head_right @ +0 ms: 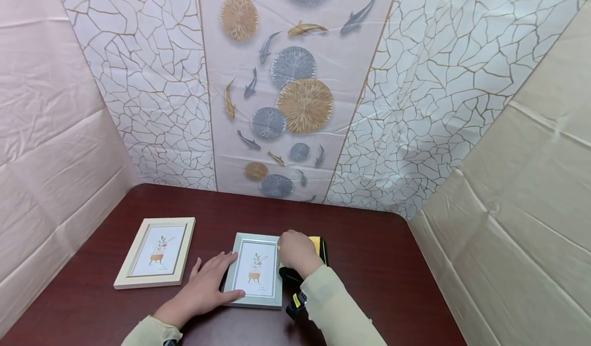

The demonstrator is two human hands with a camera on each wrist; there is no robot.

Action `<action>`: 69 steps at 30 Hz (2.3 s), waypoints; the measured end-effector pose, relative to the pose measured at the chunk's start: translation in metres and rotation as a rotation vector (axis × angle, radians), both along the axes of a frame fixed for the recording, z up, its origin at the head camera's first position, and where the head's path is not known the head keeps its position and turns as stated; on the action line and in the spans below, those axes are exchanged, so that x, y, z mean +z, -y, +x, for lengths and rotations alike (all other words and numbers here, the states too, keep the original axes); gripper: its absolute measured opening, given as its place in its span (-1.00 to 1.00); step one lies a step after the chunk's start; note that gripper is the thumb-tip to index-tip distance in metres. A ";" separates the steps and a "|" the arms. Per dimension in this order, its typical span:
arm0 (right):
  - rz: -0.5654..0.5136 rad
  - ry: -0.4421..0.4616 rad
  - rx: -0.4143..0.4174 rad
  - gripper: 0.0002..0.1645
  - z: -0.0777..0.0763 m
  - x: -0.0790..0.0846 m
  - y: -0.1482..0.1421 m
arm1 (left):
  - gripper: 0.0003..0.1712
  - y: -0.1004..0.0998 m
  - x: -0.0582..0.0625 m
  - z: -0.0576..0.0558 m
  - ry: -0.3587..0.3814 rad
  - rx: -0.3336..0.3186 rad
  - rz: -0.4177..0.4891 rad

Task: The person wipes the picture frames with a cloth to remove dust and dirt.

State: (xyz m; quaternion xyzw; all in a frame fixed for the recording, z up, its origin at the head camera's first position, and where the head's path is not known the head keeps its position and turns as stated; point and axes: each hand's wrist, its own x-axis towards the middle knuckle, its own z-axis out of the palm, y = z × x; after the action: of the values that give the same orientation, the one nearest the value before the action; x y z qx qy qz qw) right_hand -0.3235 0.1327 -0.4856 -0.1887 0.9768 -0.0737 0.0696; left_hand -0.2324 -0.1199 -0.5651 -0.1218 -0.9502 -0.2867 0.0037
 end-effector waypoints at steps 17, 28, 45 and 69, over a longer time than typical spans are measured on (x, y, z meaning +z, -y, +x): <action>-0.067 0.001 0.047 -0.42 0.024 -0.002 -0.004 | 0.22 0.000 -0.001 0.000 0.019 0.003 0.005; -0.087 -0.014 0.060 -0.36 0.036 -0.005 -0.009 | 0.22 -0.001 -0.005 0.001 0.010 -0.004 0.008; -0.065 -0.051 0.080 -0.44 0.062 -0.006 -0.011 | 0.21 -0.001 -0.004 0.002 0.011 -0.004 0.020; -0.106 -0.030 0.174 -0.57 0.092 -0.001 -0.023 | 0.21 -0.002 -0.005 0.002 0.013 0.003 0.028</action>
State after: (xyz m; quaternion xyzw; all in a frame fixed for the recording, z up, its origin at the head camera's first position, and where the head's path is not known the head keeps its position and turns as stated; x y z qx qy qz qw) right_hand -0.2317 0.1552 -0.4861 -0.2771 0.9525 -0.1159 0.0508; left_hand -0.2306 -0.1180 -0.5702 -0.1185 -0.9464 -0.3005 -0.0003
